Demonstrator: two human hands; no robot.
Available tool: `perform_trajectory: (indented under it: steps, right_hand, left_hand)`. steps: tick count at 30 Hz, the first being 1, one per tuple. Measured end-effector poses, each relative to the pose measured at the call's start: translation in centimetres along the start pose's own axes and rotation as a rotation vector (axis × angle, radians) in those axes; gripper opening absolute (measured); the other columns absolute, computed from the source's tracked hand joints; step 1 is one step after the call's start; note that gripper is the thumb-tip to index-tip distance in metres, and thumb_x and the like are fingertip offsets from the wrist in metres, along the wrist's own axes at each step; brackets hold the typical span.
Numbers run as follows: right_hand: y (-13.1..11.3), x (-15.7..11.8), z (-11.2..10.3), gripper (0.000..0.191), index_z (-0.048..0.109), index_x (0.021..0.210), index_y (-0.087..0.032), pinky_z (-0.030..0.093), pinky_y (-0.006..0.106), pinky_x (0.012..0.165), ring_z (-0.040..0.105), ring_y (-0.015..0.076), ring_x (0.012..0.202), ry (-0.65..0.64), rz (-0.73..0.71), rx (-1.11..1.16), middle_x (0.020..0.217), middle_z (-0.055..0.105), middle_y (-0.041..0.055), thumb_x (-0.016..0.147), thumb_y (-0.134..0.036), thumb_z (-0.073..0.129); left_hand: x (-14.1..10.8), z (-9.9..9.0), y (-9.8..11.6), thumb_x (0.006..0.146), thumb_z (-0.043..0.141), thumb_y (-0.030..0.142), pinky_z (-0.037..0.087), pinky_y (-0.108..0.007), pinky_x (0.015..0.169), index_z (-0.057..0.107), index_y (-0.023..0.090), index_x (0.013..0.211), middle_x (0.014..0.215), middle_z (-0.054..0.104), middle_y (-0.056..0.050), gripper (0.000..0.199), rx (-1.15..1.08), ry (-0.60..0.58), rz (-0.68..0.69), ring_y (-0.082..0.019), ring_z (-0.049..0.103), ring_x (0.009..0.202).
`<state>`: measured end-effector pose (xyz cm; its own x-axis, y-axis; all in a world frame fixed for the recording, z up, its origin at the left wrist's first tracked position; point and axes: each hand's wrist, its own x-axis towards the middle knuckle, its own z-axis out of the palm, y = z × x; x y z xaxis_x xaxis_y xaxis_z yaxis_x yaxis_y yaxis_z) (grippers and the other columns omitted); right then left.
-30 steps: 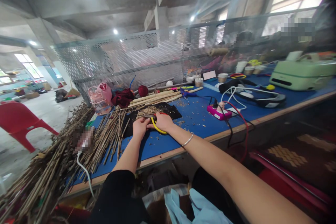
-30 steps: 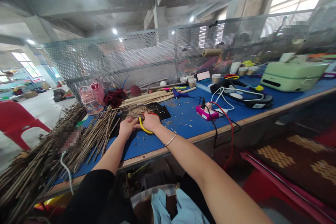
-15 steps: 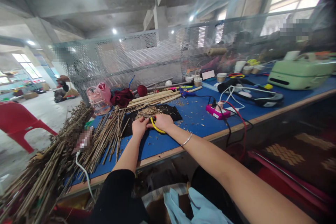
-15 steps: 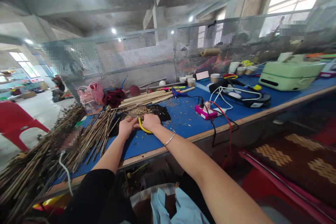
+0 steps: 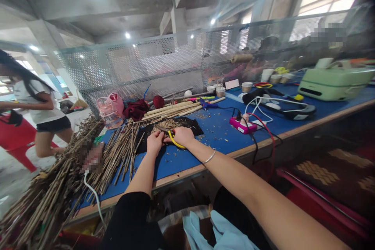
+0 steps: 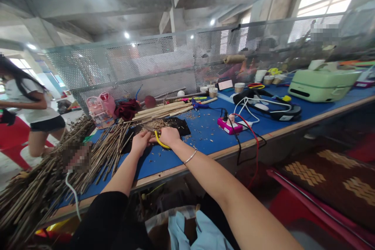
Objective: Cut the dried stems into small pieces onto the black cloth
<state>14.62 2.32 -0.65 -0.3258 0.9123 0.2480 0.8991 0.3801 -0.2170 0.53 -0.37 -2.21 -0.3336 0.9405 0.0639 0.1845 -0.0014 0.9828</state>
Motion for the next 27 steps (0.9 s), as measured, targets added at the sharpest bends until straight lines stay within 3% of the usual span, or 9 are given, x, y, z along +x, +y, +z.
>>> perform_trajectory:
  steps: [7,14,19,23,27]
  right_hand:
    - [0.38,0.23,0.48,0.078,0.055,0.098,-0.014,0.043,0.031,0.071,0.063,0.0254,0.082,0.078,0.089,0.032,0.086,0.066,0.0141,0.06,-0.081,0.042]
    - [0.7,0.16,0.4,0.074,0.053,0.095,-0.014,0.041,0.032,0.074,0.059,0.026,0.088,0.204,-0.021,0.058,0.091,0.063,0.0134,0.059,-0.079,0.047]
    - [0.41,-0.01,0.28,0.07,0.052,0.094,-0.016,0.04,0.031,0.073,0.059,0.0243,0.086,0.172,-0.12,0.083,0.09,0.062,0.0105,0.059,-0.077,0.05]
    - [0.23,0.06,0.42,0.069,0.052,0.093,-0.017,0.04,0.032,0.072,0.058,0.0247,0.088,0.153,-0.11,0.105,0.091,0.062,0.0098,0.058,-0.076,0.053]
    - [0.14,0.13,0.46,0.069,0.052,0.094,-0.017,0.039,0.034,0.075,0.057,0.0259,0.091,0.13,-0.09,0.111,0.093,0.061,0.0106,0.057,-0.075,0.054]
  left_hand:
    - [0.43,0.04,-0.05,0.078,0.052,0.029,0.041,-0.017,0.041,0.06,0.014,0.1,0.082,0.066,-0.008,0.027,-0.143,-0.004,-0.091,-0.01,0.058,0.053]
    - [0.2,-0.18,0.16,0.081,0.047,0.032,0.04,-0.016,0.039,0.052,0.02,0.106,0.076,0.063,-0.002,0.028,-0.235,-0.049,-0.081,-0.008,0.056,0.049]
    - [0.04,0.06,0.09,0.079,0.049,0.032,0.041,-0.016,0.039,0.054,0.016,0.092,0.065,0.057,0.0,0.02,-0.26,-0.091,-0.045,-0.006,0.049,0.044]
    - [-0.14,0.33,0.03,0.074,0.054,0.037,0.041,-0.017,0.04,0.053,0.014,0.075,0.062,0.055,0.001,0.023,-0.266,-0.16,-0.009,-0.006,0.047,0.043]
    - [-0.32,0.35,0.01,0.07,0.059,0.04,0.04,-0.018,0.041,0.055,0.014,0.073,0.06,0.058,0.0,0.027,-0.258,-0.207,0.021,-0.007,0.048,0.043]
